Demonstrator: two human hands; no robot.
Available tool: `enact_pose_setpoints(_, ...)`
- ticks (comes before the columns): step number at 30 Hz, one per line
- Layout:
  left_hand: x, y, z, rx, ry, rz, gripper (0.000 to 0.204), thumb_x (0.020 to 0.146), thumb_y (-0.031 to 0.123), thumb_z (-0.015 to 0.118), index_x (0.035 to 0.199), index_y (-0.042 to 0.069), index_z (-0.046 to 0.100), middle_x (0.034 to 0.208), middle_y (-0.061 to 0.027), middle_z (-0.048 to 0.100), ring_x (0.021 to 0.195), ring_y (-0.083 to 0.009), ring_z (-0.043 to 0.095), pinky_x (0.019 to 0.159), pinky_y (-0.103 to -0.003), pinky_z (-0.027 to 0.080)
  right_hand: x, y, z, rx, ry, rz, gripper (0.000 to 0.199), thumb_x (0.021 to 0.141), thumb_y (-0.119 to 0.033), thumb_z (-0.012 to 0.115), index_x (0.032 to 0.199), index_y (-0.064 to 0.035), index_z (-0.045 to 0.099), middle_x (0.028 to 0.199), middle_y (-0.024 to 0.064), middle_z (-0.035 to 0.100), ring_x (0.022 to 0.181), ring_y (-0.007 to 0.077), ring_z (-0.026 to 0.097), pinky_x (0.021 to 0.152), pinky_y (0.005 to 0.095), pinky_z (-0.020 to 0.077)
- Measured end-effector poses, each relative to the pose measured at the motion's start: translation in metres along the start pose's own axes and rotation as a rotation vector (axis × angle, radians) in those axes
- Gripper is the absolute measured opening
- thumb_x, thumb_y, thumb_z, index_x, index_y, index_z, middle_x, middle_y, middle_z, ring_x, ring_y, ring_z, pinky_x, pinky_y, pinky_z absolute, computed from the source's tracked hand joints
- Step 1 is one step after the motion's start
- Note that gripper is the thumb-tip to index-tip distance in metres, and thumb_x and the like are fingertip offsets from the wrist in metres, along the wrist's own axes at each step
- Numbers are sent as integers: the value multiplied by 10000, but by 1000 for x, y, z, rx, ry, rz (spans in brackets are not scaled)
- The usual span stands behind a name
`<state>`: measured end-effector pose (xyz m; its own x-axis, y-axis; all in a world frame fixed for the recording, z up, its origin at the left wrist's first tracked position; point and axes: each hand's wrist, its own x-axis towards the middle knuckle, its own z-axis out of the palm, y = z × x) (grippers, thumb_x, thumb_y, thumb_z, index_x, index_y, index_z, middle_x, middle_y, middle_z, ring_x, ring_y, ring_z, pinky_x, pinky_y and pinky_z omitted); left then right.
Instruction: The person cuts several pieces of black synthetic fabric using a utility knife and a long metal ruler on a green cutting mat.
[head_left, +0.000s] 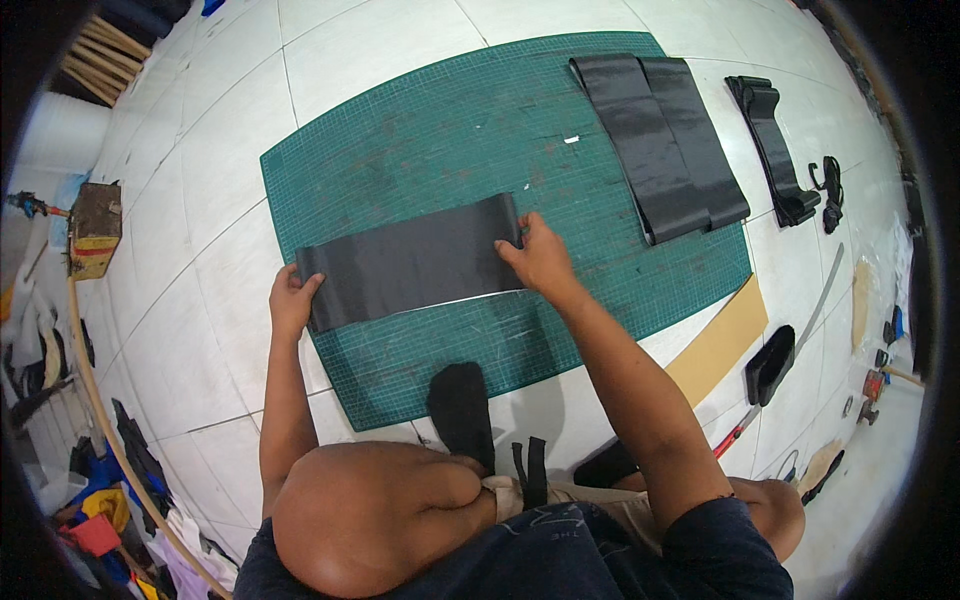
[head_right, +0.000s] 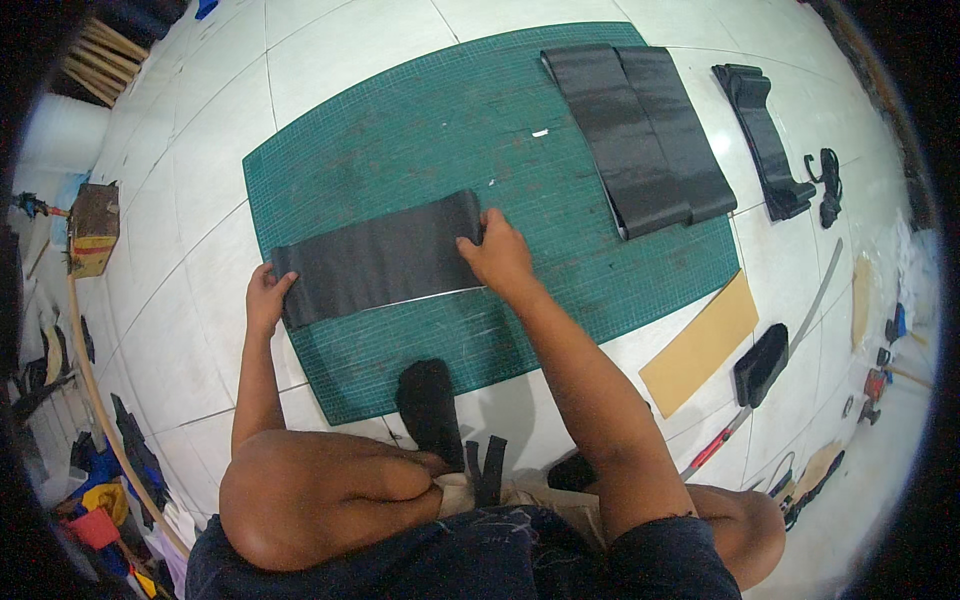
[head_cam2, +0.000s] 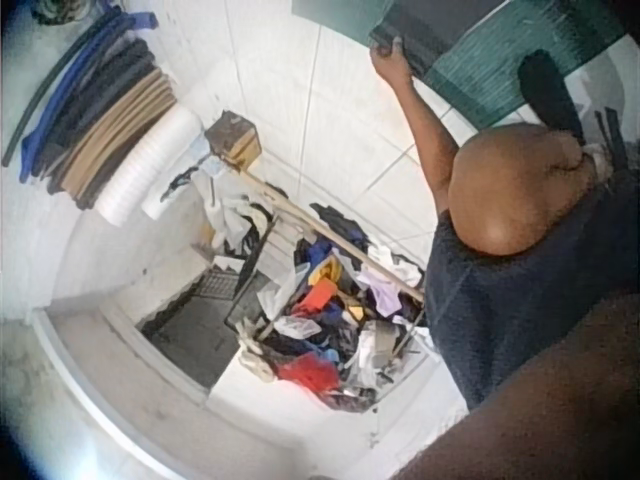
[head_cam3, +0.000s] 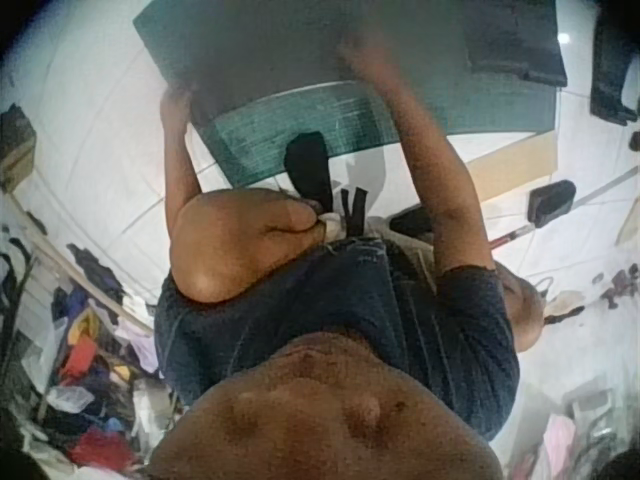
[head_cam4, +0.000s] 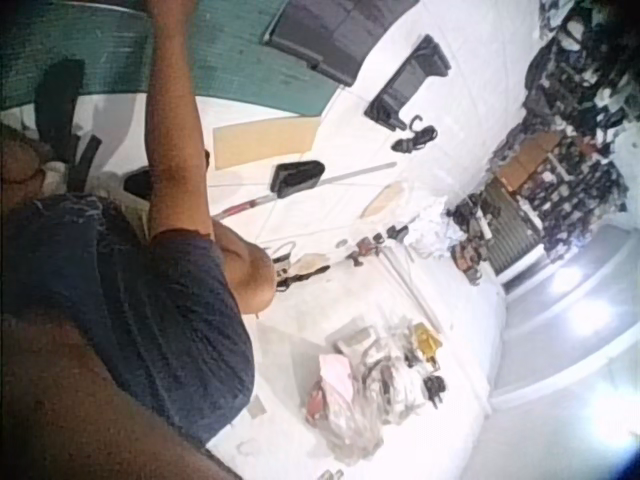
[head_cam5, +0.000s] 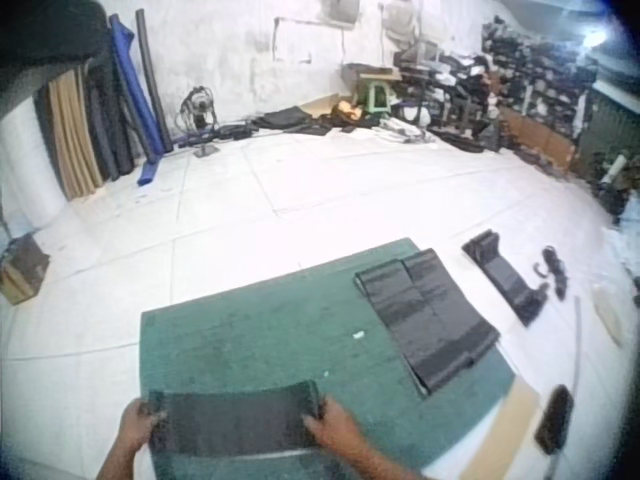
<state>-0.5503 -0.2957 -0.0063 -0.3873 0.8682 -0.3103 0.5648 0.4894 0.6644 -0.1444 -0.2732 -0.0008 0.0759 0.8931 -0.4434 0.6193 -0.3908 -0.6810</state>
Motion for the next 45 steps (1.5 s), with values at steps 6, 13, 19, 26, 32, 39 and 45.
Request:
enact_pose_setpoints(6,8,-7,9,24,16,-14,710,833,375,790,1327,-63,531,1000,-131,647,899,-188,632,774,-307,507,-3,19,-2,5,118,-112,691,792,-400,794,1252,49,540,1096,231,641,1028,361,634,887,452,509)
enact_pose_setpoints(13,-1,9,9,-33,-88,-116,945,842,497,739,1444,-132,373,1261,-230,582,1162,-280,581,1006,-338,442,15,122,-91,576,543,247,742,805,-461,798,1283,30,515,1072,143,593,956,243,582,770,432,511)
enact_pose_setpoints(19,-1,1,-1,-87,-47,-133,905,859,474,723,1438,-131,382,1260,-223,582,1182,-275,563,1035,-340,416,34,164,-165,844,777,686,637,839,-365,779,1251,37,506,1166,175,564,976,296,564,743,464,514)
enact_pose_setpoints(26,-1,-5,-13,-119,-95,-152,859,898,458,670,1464,-105,352,1385,-248,529,1283,-298,519,1098,-363,362,59,132,-165,1104,763,730,513,810,-209,779,1211,3,540,1010,123,559,770,209,543,696,391,515)
enact_pose_setpoints(32,5,-11,15,-162,-88,-85,801,899,421,688,1440,-97,403,1227,-210,602,1150,-262,578,1021,-337,423,61,195,-197,1227,770,670,360,783,-95,768,1071,1,575,868,105,605,620,232,550,555,387,432)
enact_pose_setpoints(39,3,-22,-13,-161,-6,-84,751,895,410,702,1410,-75,448,1152,-151,611,1058,-224,589,953,-328,451,60,157,-178,1149,572,622,297,803,-133,722,1053,-45,588,888,79,580,741,221,566,666,365,502)
enact_pose_setpoints(45,2,-4,-29,-37,205,10,642,908,401,692,1367,-16,525,1109,-125,612,987,-217,586,903,-333,466,51,95,-212,318,871,30,374,832,-159,660,1105,95,630,1035,200,687,936,304,668,848,399,517)
